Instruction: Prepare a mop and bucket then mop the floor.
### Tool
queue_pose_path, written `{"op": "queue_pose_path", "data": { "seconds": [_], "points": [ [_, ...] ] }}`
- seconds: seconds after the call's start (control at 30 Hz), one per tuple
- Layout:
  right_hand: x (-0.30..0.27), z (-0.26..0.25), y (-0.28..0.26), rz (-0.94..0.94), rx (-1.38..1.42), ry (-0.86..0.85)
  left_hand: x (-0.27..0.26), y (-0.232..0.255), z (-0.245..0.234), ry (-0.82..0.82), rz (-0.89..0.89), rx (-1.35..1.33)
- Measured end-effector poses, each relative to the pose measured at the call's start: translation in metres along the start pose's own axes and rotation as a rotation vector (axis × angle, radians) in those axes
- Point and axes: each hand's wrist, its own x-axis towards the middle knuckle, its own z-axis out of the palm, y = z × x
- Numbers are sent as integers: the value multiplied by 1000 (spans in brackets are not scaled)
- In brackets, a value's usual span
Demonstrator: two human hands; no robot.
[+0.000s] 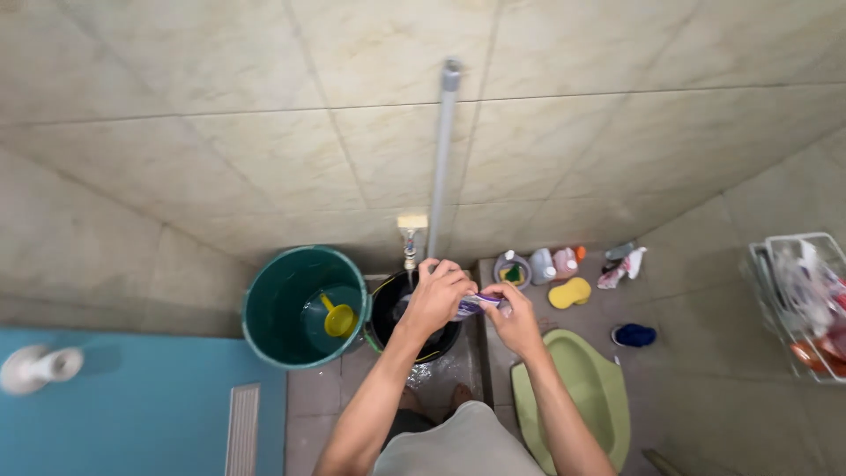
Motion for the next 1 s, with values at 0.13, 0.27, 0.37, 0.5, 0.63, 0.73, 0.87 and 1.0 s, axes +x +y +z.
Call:
{"op": "queue_pose_path", "data": {
  "seconds": [0.13,0.27,0.37,0.5,0.63,0.73,0.87,1.0],
  "points": [
    [-4,-28,-38,-58,-296,65,11,5,28,-53,31,-18],
    [-10,-48,-27,-107,-423,72,25,18,58,-109,68,-30],
    [-15,-65,2,114,-433,67,37,27,88,-154,89,-76],
    [-28,-93,42,126,-439,154,51,42,134,-207,78,-150],
    [-41,-122,94,183,-453,254,66,66,172,-109,34,-245],
    [-47,-146,129,407,-379,334,73,75,201,-180,-14,-262],
    [-46,-167,182,482,-399,440,76,75,245,-300,-15,-287],
    [-40,-190,252,510,-445,609,79,68,313,-441,-39,-313]
  ]
}}
